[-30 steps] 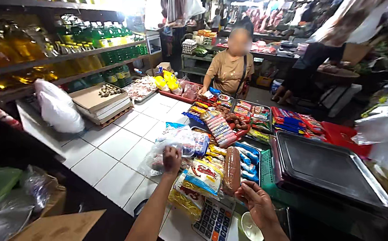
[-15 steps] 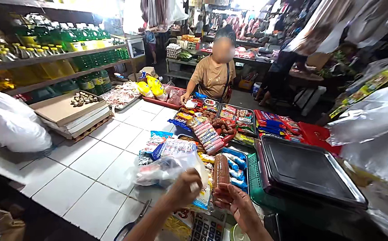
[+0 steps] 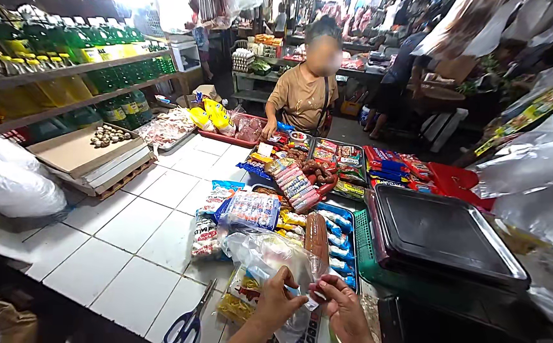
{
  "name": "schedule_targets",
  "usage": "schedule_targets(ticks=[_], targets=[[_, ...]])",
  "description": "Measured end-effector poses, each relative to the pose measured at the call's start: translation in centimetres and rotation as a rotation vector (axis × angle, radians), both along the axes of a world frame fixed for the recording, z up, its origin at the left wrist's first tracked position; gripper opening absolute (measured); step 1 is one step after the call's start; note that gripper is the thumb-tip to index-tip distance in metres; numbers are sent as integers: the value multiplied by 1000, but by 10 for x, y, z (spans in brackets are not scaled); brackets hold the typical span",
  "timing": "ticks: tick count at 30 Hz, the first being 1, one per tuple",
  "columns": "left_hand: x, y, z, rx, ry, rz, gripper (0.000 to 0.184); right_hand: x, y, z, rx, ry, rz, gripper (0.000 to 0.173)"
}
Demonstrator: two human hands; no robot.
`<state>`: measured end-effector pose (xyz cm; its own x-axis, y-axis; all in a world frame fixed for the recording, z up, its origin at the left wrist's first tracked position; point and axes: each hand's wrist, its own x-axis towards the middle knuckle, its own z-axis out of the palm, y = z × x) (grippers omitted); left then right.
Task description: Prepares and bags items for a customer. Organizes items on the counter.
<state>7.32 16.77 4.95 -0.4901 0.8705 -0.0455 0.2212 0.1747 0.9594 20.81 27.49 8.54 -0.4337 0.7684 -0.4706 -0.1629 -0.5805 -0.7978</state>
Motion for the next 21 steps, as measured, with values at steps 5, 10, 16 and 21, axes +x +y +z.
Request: schedule_targets(ticks=[5,10,16,21], targets=[[8,2,-4,61,394,-50,36,24,2,-23,-103,-279,-175,28],[20,8,-7,-239,694,-292,56,19,-11,-43,-465,-126,-81,35],[24,-1,14,-126,395,-249,21,7,-14,-16,-215,-44,11,25],[19,-7,10,156,65,-53,14,11,-37,-3,18,22,36,17]])
